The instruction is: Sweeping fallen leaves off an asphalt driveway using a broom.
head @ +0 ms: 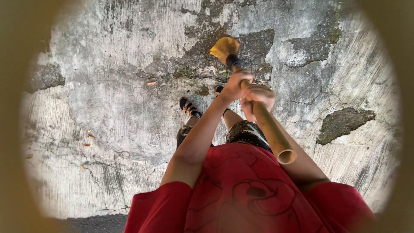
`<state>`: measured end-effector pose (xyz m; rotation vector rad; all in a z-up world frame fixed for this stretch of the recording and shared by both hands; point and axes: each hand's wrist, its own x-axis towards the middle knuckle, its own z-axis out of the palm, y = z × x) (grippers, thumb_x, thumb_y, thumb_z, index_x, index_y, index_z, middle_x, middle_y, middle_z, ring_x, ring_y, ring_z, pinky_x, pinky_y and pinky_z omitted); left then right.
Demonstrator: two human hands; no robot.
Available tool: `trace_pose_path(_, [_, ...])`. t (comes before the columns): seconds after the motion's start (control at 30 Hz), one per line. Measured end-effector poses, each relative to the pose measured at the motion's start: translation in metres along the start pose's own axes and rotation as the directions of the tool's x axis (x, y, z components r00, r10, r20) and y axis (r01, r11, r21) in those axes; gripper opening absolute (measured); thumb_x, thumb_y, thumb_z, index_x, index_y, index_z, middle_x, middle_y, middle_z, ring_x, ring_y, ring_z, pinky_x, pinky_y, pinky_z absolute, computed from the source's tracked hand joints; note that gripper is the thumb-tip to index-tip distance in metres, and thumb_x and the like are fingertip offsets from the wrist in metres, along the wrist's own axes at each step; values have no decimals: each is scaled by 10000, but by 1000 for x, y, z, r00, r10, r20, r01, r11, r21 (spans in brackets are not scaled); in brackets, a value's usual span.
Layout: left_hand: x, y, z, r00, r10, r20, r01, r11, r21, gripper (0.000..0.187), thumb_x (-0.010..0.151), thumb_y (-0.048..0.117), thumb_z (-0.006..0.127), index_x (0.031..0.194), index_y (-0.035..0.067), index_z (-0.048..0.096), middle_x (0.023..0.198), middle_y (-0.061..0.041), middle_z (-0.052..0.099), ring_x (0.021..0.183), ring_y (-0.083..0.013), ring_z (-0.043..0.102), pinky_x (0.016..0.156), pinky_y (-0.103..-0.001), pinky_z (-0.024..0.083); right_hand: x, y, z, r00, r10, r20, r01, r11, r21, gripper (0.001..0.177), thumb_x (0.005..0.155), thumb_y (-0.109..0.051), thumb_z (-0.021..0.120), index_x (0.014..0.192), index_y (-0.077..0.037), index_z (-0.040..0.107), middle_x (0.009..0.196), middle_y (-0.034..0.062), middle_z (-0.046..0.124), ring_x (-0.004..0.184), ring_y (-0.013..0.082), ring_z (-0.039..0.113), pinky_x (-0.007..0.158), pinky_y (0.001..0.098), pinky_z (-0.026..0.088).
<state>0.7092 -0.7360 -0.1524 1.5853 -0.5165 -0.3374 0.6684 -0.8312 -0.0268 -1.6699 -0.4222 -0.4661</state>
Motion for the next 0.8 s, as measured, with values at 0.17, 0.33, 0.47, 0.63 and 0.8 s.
trace_pose_path(0.17, [-63, 51, -48, 994, -15, -112, 25, 996, 85, 198, 731, 47, 690, 660, 88, 510, 683, -21, 559, 659, -174, 535, 606, -348, 441, -4, -38, 49, 994, 101, 51, -111, 961, 252, 186, 817, -23, 534, 655, -114, 527, 551, 27, 550, 450, 146, 514, 429, 284, 465])
trace_pose_path(0.33, [-68, 96, -54, 985, -59, -161, 88, 980, 179, 249, 658, 42, 744, 622, 102, 505, 638, -29, 536, 632, -204, 509, 685, -370, 451, 13, -68, 36, 987, -73, -141, 98, 978, 183, 173, 911, -129, 590, 774, -37, 537, 565, 33, 528, 453, 138, 514, 415, 280, 465])
trace_pose_path(0.47, [-28, 108, -33, 995, -33, -93, 52, 977, 208, 234, 651, 47, 754, 678, 101, 528, 712, -35, 578, 722, -212, 561, 714, -358, 473, 60, -93, -1, 998, -41, -48, 54, 943, 328, 246, 981, -181, 561, 762, -75, 530, 552, 5, 520, 453, 136, 545, 431, 280, 498])
trace_pose_path(0.63, [30, 106, 5, 1000, 2, -4, -1, 998, 64, 205, 674, 48, 741, 704, 90, 542, 758, -42, 601, 759, -217, 577, 755, -366, 476, 58, -73, -39, 993, -75, -94, 95, 969, 227, 179, 935, -14, 631, 850, 13, 476, 552, 18, 557, 454, 128, 579, 417, 280, 551])
trace_pose_path(0.8, [60, 31, 48, 990, 139, 28, -139, 990, -21, 221, 754, 65, 734, 683, 82, 525, 734, -29, 594, 735, -192, 584, 749, -371, 503, 20, -7, -58, 986, -156, -56, 151, 985, -82, 62, 828, -38, 581, 779, -60, 550, 611, 55, 601, 498, 163, 606, 477, 299, 566])
